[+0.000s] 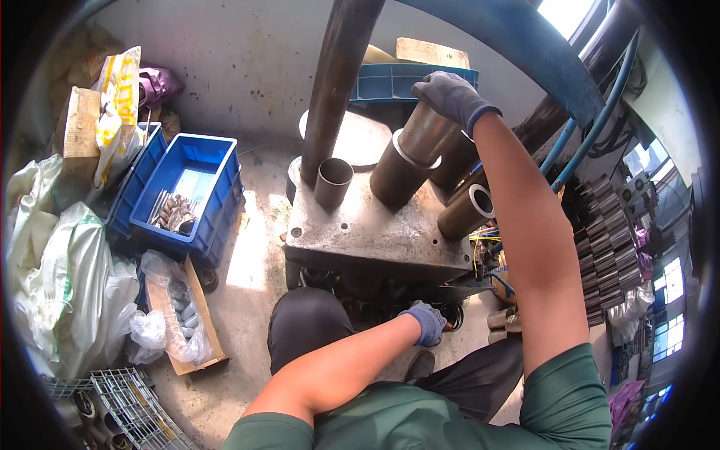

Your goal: The person places a metal cylinder onto a pneumatic press, uses the press to fit another piece into it, and sets the combined cylinder into a crate.

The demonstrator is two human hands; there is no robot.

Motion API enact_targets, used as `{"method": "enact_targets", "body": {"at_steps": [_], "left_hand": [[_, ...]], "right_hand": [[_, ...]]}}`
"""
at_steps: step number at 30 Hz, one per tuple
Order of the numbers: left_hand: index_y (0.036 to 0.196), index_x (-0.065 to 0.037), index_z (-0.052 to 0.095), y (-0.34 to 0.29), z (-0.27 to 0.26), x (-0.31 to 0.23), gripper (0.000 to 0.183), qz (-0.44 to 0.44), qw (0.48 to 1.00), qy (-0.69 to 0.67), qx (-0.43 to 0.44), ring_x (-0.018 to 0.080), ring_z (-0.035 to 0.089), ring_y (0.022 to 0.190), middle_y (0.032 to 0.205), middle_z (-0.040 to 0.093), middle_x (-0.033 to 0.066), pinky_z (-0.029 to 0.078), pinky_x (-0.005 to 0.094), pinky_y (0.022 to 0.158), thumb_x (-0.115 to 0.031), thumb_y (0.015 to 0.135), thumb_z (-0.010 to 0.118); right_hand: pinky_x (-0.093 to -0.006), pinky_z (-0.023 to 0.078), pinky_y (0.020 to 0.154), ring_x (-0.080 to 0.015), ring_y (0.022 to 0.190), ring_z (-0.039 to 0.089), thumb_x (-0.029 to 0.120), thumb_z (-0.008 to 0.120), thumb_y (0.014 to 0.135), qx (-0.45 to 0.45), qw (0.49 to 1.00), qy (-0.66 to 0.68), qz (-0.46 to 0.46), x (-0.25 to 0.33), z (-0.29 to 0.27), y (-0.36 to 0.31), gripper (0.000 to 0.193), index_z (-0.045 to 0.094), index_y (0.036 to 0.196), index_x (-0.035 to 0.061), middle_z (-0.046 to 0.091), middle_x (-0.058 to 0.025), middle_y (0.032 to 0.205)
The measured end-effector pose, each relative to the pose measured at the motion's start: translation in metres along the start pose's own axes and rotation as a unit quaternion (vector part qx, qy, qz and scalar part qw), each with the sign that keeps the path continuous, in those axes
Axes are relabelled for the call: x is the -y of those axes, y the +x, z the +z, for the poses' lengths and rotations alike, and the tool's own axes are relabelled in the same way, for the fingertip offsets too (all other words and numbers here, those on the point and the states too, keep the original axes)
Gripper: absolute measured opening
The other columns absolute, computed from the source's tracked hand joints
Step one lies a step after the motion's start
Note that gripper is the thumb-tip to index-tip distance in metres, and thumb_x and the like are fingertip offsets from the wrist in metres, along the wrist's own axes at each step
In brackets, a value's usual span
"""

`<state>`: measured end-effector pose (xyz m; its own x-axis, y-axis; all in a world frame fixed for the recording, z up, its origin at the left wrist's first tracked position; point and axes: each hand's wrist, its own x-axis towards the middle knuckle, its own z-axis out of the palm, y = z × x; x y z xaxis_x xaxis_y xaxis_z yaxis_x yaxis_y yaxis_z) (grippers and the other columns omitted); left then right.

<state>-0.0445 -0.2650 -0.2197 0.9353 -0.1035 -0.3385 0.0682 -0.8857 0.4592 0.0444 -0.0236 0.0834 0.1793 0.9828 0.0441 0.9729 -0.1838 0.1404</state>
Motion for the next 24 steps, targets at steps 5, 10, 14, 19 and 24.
{"method": "enact_targets", "body": {"at_steps": [5, 10, 14, 19, 24], "left_hand": [[0.14, -0.012, 0.06, -0.006, 0.0, -0.001, 0.061, 0.004, 1.0, -0.002, -0.005, 0.0339, 0.062, 0.124, 0.135, 0.064, 0.0161, 0.048, 0.0492, 0.1, -0.048, 0.092, 0.065], [0.139, -0.011, 0.06, -0.005, 0.008, 0.0, 0.061, 0.005, 1.0, -0.004, 0.003, 0.0344, 0.062, 0.124, 0.135, 0.064, 0.0167, 0.048, 0.0497, 0.101, -0.048, 0.092, 0.066], [0.141, -0.011, 0.059, -0.004, 0.003, -0.004, 0.061, 0.015, 1.0, 0.006, -0.003, 0.0348, 0.062, 0.125, 0.136, 0.063, 0.0172, 0.048, 0.0505, 0.103, -0.047, 0.093, 0.065], [0.145, -0.011, 0.056, -0.006, -0.004, 0.002, 0.062, 0.001, 1.0, 0.013, 0.001, 0.0349, 0.061, 0.127, 0.14, 0.061, 0.0168, 0.048, 0.0499, 0.104, -0.046, 0.094, 0.064], [0.146, -0.012, 0.055, -0.006, -0.01, 0.005, 0.063, -0.011, 1.0, 0.012, -0.01, 0.0346, 0.06, 0.129, 0.141, 0.061, 0.0169, 0.048, 0.0473, 0.107, -0.049, 0.096, 0.062]], "right_hand": [[-0.0451, 0.049, 0.105, -0.0399, 0.12, 0.064, 0.03, 0.045, 0.1, -0.02, 0.997, -0.068, 0.039, -0.021, 0.01, -0.002, 0.04, 0.072, 0.12, 0.0081, 0.069, -0.0196, 0.129], [-0.047, 0.049, 0.104, -0.042, 0.12, 0.063, 0.033, 0.045, 0.102, -0.041, 0.997, -0.068, 0.006, -0.043, 0.026, 0.014, 0.038, 0.07, 0.117, 0.0089, 0.069, -0.021, 0.126], [-0.0461, 0.049, 0.102, -0.042, 0.115, 0.064, 0.045, 0.05, 0.099, -0.077, 0.994, 0.02, 0.076, -0.062, 0.04, 0.033, 0.044, 0.073, 0.111, 0.0093, 0.069, -0.0238, 0.122], [-0.0429, 0.053, 0.098, -0.0313, 0.107, 0.072, 0.059, 0.051, 0.097, -0.12, 0.971, 0.156, 0.133, -0.039, 0.027, 0.018, 0.062, 0.077, 0.111, 0.0043, 0.075, -0.0219, 0.109], [-0.0431, 0.056, 0.09, -0.0343, 0.093, 0.073, 0.044, 0.067, 0.09, -0.442, 0.872, 0.208, -0.034, -0.043, 0.033, -0.024, 0.04, 0.078, 0.103, 0.0079, 0.077, -0.0152, 0.095]]}}
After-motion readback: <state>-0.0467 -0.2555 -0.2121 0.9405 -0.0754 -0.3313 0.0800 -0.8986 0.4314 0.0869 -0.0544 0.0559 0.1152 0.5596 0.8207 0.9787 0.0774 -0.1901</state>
